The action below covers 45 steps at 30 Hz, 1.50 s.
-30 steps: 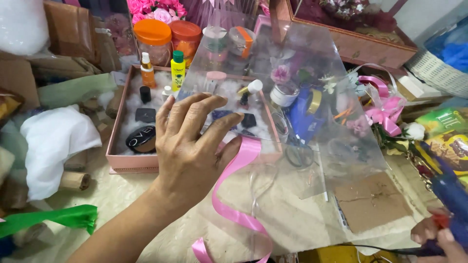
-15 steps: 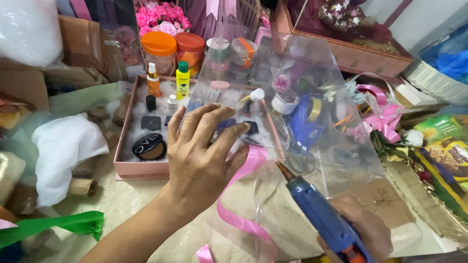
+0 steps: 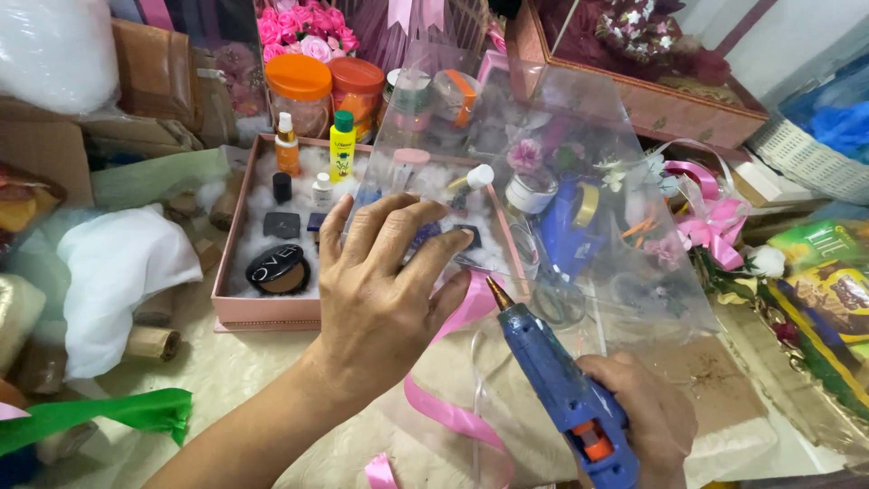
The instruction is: Adding a decorative pink ribbon to a clear plastic gift box using scissors and a hot glue gun.
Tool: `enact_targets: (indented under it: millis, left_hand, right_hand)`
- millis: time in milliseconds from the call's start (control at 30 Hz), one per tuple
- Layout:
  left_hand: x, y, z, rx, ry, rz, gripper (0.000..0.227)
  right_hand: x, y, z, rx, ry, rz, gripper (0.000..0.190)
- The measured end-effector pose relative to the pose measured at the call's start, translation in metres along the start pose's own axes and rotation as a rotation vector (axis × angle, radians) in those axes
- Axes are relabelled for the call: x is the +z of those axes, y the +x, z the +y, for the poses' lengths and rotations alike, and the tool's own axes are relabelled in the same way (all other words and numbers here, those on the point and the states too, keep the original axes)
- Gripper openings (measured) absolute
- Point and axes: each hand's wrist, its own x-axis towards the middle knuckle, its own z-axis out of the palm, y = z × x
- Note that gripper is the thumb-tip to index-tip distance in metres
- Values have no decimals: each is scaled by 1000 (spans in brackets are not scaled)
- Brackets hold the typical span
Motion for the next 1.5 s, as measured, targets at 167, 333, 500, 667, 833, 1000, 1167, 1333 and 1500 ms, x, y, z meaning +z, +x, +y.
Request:
enact_targets:
  millis: [167,333,500,667,833,1000,1167,1333,1500]
  left_hand:
    - [0,0,0,3,3,-8,12]
    - [-2,0,0,2,-7,-23,15]
    - [-2,1,0,5,-2,-13,16]
    - [-1,1,0,1,-8,-9,15]
    - [-1,1,0,-1,-4,-15,16]
    - [-1,1,-1,-3,-12,-16,15]
    - [0,1,-1,2,-5,-4,17]
    - [0,0,-2,0,-15,-10,18]
    - [-1,1,-2,-5,-13,-20,18]
  right_hand:
    - [-2,-9,19,-22,-6,-100,23]
    - [1,-7,22,-52,-13,-125,22]
    - [6,-6,22,-131,40,-88,16]
    - [6,2,14,-174,52,-76,28]
    - [7,3,15,-205,19,-53,21]
    - [12,2,23,-267,30,-29,33]
    - [12,3,20,-262,35,-2,28]
    - [10,1,22,-243,17,-6,14]
    - [10,-1,26,-267,7,12,12]
